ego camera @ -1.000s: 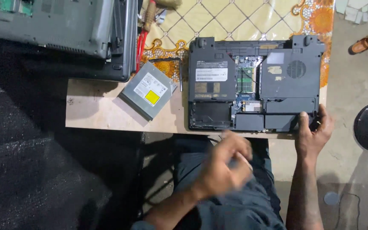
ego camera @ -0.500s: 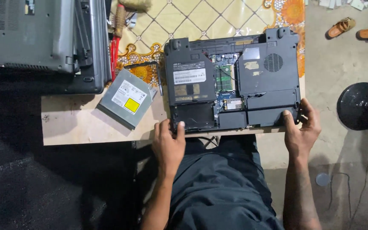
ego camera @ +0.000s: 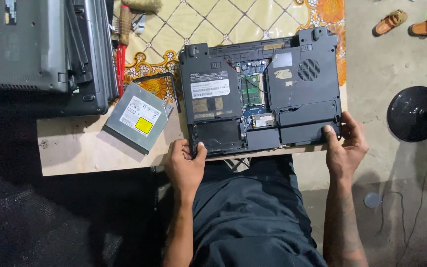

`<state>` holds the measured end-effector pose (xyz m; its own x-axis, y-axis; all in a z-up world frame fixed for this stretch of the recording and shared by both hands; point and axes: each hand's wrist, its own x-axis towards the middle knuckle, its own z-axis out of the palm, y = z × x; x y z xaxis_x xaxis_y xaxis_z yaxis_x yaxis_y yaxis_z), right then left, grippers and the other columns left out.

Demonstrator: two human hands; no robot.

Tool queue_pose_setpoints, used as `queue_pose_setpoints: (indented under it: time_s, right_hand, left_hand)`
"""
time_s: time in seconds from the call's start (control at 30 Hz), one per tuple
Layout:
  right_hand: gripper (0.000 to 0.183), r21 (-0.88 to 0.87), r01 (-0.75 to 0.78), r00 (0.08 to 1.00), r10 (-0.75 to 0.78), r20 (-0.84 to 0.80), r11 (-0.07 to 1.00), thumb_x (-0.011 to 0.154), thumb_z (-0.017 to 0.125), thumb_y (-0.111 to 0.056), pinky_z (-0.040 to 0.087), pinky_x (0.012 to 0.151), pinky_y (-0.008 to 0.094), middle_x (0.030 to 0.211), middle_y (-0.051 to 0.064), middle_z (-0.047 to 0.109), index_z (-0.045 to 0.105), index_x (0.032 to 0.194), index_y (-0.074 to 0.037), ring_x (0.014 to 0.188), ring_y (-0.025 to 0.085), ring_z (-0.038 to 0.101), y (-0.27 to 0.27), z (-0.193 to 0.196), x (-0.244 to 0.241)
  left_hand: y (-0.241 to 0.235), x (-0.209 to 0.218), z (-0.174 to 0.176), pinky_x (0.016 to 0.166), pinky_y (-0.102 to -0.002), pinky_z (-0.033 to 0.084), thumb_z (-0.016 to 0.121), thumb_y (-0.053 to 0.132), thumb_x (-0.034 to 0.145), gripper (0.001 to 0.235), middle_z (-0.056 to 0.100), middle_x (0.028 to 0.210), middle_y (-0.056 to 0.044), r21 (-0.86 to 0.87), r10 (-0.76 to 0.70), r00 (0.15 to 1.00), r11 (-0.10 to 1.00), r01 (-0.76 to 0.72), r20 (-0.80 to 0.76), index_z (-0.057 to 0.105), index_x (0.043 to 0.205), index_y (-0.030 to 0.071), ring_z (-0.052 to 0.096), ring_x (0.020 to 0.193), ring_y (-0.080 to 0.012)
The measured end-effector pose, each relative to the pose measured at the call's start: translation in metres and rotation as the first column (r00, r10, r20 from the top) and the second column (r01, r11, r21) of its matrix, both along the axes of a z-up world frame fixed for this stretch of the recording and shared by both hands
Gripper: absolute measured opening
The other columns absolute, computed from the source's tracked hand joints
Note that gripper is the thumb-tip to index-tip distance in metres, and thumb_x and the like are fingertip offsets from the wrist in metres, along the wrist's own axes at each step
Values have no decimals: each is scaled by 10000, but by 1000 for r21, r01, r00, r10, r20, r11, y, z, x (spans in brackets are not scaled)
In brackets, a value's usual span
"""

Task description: The person removes the bottom cover of a laptop to expose the internal components. They then use a red screwdriver to unscrew and remove the hard drive from the chassis.

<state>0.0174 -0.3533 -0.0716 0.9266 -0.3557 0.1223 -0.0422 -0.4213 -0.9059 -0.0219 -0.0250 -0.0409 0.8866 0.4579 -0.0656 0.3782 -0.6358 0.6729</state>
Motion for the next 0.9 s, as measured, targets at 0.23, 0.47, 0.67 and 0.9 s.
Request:
queue_pose_setpoints:
  time_s: [0.23,0.47,0.67,0.9]
  right_hand:
    - [456,-111,4,1000,-3,9,994,961,689,-100,484,943,338,1214,175,551,535,1363,50,1109,270,546,6,3,-3]
    - [440,-262,-24,1000,26,3,965,971,681,-144,470,852,383,1199,199,566,561,1356,32,1089,290,536,4,4,-5]
    - [526,-251,-72,994,92,66,965,928,755,-20,487,838,451,1197,248,554,531,1393,84,1027,374,553,-1,0,-4]
    - [1018,-201,-241,967,216,-136,950,656,871,-121,348,1001,669,1406,309,376,331,1509,9,1308,533,362,6,28,-4]
  left_hand:
    - [1,-2,-6,537,-312,491,746,245,830,217,636,797,-47,19,-12,999,1000,13,-30,613,887,83,555,639,-155]
    - [1,-3,-5,541,-310,474,738,256,835,222,616,792,-45,-27,3,999,1000,-4,-41,612,910,89,539,656,-161]
    - [-2,-4,4,537,-346,502,747,156,793,284,636,765,-177,-233,101,995,968,-96,7,641,1004,-2,611,647,-270]
    - [-2,-6,8,857,-542,505,830,328,705,795,544,1196,-242,-120,-114,993,987,109,-34,477,1322,-27,574,1083,-429]
